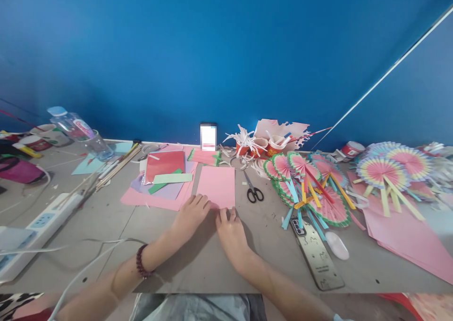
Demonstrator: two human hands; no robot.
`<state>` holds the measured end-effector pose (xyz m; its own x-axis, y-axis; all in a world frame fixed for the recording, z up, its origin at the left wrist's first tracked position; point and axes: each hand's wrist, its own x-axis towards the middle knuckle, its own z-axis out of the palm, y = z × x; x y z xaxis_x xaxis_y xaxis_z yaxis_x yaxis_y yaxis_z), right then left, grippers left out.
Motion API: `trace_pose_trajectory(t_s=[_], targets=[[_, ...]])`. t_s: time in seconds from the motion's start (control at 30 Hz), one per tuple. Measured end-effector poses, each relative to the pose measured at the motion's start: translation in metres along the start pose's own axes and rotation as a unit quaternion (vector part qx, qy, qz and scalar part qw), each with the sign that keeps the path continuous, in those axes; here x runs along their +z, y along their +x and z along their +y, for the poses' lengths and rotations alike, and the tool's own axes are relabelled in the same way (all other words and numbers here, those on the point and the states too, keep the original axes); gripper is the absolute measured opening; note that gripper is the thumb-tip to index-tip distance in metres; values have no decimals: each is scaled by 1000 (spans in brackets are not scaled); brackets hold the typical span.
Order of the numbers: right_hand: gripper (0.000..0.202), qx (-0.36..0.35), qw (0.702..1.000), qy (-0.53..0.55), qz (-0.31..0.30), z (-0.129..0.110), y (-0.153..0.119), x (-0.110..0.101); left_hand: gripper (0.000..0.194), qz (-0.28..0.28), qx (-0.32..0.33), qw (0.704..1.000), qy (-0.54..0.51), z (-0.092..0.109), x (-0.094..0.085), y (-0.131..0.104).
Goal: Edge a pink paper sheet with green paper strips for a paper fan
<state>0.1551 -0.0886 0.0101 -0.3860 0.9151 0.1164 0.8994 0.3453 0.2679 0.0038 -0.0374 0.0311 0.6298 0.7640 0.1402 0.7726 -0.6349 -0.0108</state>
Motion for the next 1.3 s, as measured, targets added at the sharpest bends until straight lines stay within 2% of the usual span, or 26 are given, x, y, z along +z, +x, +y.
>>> trace_pose_trajectory(t_s=[0.13,0.23,0.37,0.63,1.0,1.3], targets=[[51,3,1000,-1,6,0,-1,1,37,2,-27,999,40,26,12,-19],[55,10,1000,10,13,-1,-1,0,40,24,-64,996,48,34,22,-32],[53,6,1000,23,17,-1,-1,-3,44,31,-99,994,20,35,28,-39],[54,4,1000,19,24,-1,-2,-3,45,38,-139,989,-17,37,26,-40],[56,8,1000,8,22,-1,-3,2,47,38,-129,991,-17,38,15,-37],[53,-2,999,-30,22,-1,-4,3,47,47,-121,992,-4,36,17,-37]])
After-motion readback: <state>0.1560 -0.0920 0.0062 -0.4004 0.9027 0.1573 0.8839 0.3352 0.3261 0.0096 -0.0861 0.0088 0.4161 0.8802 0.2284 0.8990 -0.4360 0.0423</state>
